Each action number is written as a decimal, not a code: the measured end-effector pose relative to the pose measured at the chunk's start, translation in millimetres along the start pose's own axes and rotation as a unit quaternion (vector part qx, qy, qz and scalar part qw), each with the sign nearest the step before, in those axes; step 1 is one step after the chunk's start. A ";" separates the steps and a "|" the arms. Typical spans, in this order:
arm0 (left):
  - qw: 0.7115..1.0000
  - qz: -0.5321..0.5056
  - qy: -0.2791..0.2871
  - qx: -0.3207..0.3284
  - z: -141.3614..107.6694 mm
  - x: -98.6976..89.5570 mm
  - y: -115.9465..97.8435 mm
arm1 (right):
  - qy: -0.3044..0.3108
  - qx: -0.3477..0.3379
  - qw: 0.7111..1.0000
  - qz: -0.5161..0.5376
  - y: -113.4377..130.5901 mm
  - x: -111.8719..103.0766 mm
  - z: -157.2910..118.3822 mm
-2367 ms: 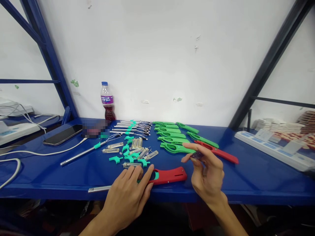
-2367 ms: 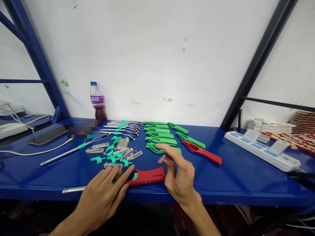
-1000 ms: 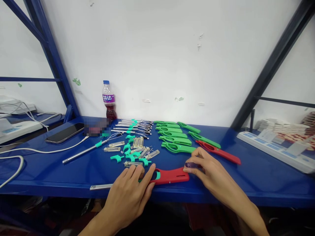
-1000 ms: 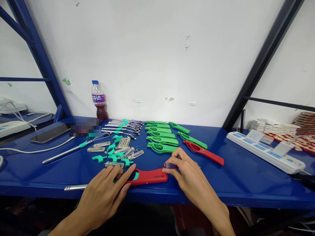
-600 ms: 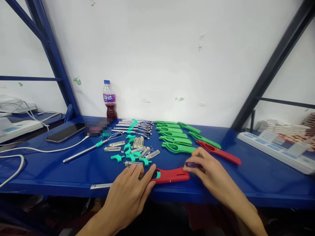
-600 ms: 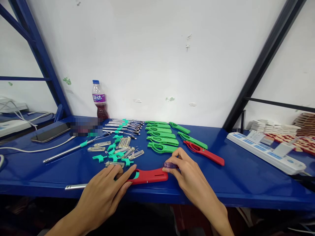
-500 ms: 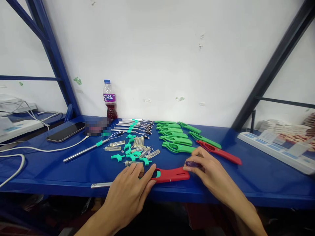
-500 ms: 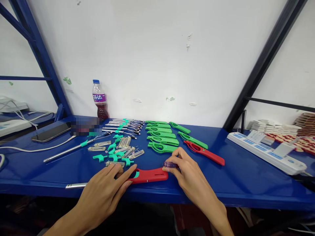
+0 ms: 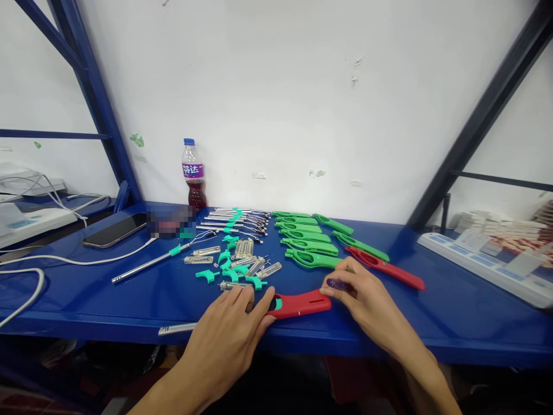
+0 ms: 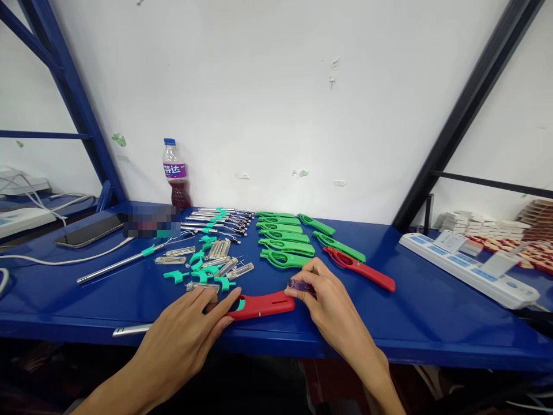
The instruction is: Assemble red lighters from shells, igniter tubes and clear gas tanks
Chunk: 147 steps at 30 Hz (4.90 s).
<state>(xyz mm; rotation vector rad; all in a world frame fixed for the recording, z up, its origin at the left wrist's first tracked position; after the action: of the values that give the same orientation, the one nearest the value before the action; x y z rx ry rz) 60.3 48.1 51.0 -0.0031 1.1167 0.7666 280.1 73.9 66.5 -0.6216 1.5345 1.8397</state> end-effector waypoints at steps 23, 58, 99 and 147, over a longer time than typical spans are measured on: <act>1.000 -0.003 0.011 0.014 1.4 1.1 -2.2 | -0.094 -0.014 0.996 0.004 11.6 -16.0 -11.5; 1.000 -0.012 0.018 -0.003 -1.0 5.4 -1.2 | 0.060 -0.153 0.942 -0.293 106.1 85.6 118.9; 0.982 0.001 -0.171 0.075 -9.5 -48.4 -13.5 | -0.160 -0.115 0.961 -0.195 51.2 28.1 -13.6; 0.992 -0.030 -0.123 0.004 -13.4 -23.4 7.9 | 0.038 -0.161 0.973 -0.161 68.1 51.5 -22.6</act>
<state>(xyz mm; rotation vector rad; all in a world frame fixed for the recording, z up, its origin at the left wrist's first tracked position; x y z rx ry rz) 40.1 36.2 66.6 0.0628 0.8803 0.6888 194.0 54.3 70.6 -1.0381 1.1056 1.8368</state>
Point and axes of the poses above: each hand's wrist, its own z-axis towards the middle knuckle, its own x-axis out of the palm, y = z × x, the point moved 9 cm from there along z, towards the middle knuckle, and after that the axes turned 14 degrees about x, right-handed, at the moved point
